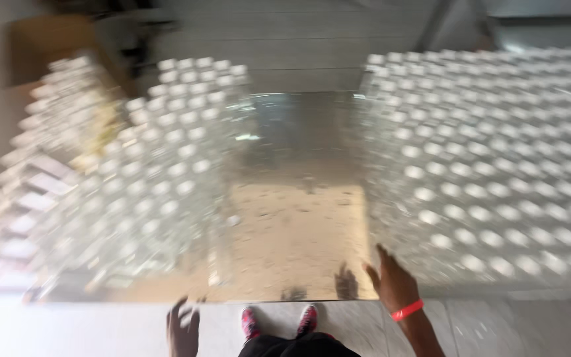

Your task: The person repeatedly picks up clear plastic bottles from a metal table, screws on white caps by hand, and places the capped bottles back into rows. The process is continuous and repetitive, with the person handling bottles one at a time.

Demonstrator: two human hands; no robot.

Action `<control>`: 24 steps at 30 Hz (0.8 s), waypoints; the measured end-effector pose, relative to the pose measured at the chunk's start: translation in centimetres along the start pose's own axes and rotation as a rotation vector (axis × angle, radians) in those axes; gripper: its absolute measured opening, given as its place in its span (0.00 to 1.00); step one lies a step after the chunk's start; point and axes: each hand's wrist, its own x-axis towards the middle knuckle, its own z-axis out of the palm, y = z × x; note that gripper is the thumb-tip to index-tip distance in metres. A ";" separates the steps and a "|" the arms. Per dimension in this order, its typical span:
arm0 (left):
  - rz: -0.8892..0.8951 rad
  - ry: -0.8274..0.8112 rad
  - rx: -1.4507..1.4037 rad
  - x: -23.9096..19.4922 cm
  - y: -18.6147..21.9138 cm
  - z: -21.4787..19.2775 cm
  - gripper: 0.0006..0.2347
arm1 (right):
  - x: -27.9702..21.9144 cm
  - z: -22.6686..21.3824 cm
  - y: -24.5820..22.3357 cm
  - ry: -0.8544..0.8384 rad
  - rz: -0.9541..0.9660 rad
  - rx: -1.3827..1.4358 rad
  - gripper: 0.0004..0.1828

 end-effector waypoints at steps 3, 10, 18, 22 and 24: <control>0.060 0.063 -0.056 3.4 1.5 -3.8 0.19 | -1.3 5.3 -7.9 -0.206 -0.313 -0.041 0.41; 0.194 0.198 -0.368 9.7 5.4 -4.8 0.19 | -3.9 6.4 -31.7 -0.549 -0.716 0.646 0.27; 0.083 0.199 0.190 13.1 7.9 0.3 0.48 | -3.8 0.8 -42.7 -0.129 -1.053 0.733 0.16; 0.242 0.207 0.117 11.4 5.6 -0.5 0.35 | -4.1 1.4 -39.4 0.003 -0.981 0.619 0.21; 0.302 0.102 0.038 10.4 4.2 -1.6 0.35 | -4.3 0.4 -39.0 0.056 -0.955 0.565 0.25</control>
